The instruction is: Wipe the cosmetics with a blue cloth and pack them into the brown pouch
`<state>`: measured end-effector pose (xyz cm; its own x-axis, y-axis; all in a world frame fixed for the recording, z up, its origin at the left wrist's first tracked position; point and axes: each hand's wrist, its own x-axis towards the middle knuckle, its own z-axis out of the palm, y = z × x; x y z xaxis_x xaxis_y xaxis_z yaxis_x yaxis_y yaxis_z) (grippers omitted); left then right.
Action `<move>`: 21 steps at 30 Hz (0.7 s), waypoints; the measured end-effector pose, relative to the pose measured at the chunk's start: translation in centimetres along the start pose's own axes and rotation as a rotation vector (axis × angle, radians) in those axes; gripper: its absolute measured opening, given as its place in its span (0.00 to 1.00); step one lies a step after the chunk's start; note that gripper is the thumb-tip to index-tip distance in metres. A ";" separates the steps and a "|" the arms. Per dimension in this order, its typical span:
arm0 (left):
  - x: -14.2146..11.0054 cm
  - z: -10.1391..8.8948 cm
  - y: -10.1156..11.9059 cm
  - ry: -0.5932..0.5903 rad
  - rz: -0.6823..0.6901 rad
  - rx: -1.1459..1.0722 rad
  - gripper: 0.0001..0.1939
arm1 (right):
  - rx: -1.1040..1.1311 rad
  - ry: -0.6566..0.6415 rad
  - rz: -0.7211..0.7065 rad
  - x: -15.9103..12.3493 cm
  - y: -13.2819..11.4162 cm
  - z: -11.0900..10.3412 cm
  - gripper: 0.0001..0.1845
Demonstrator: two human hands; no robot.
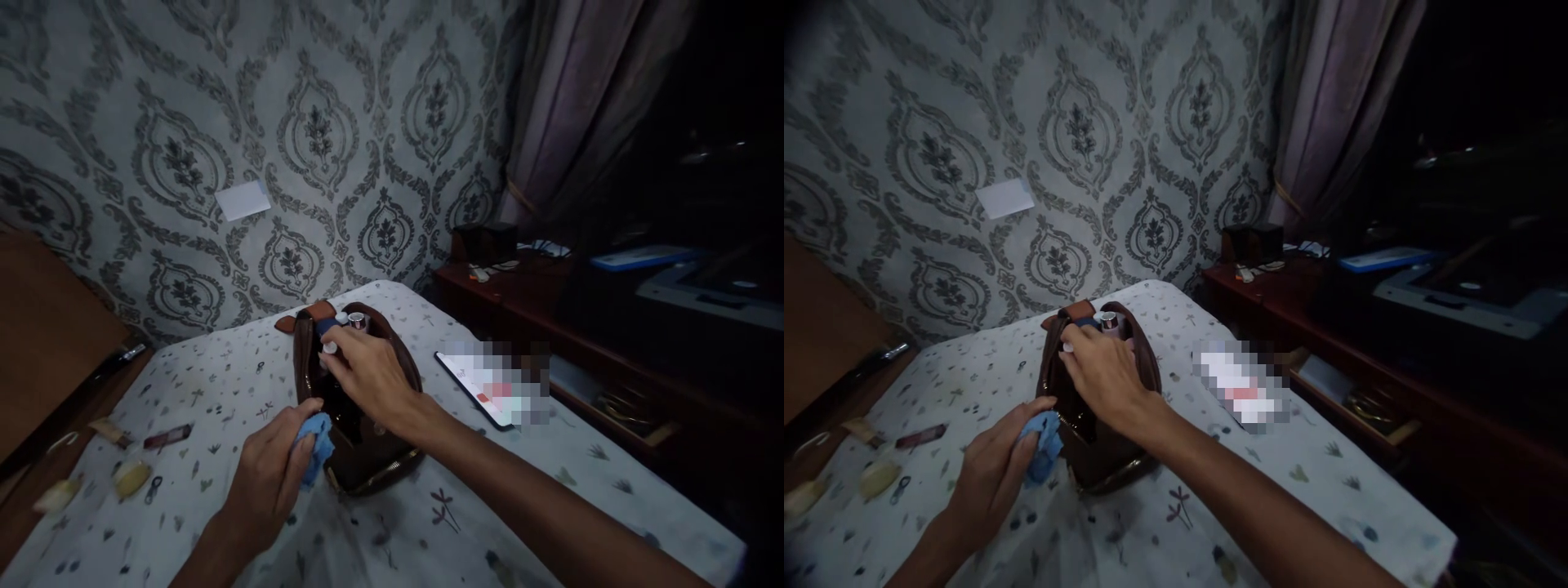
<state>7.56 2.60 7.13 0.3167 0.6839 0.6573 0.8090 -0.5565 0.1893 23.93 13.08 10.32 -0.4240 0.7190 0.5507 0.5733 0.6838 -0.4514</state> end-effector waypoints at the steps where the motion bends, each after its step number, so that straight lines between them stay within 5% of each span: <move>1: 0.0 0.0 0.0 -0.005 -0.004 -0.002 0.16 | -0.051 -0.052 0.017 0.2 -0.1 0.0 0.08; 8: -0.3 0.1 -0.3 -0.038 -0.055 -0.058 0.17 | -0.111 -0.161 0.040 0.6 -0.4 -0.2 0.10; 21: 1.4 0.2 0.7 -0.087 -0.120 -0.204 0.18 | 0.318 0.236 -0.022 -3.9 -0.8 -1.3 0.08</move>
<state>8.67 3.26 8.00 0.2730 0.7841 0.5573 0.7296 -0.5463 0.4112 26.04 9.54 9.46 -0.2396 0.6805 0.6924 0.3046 0.7299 -0.6120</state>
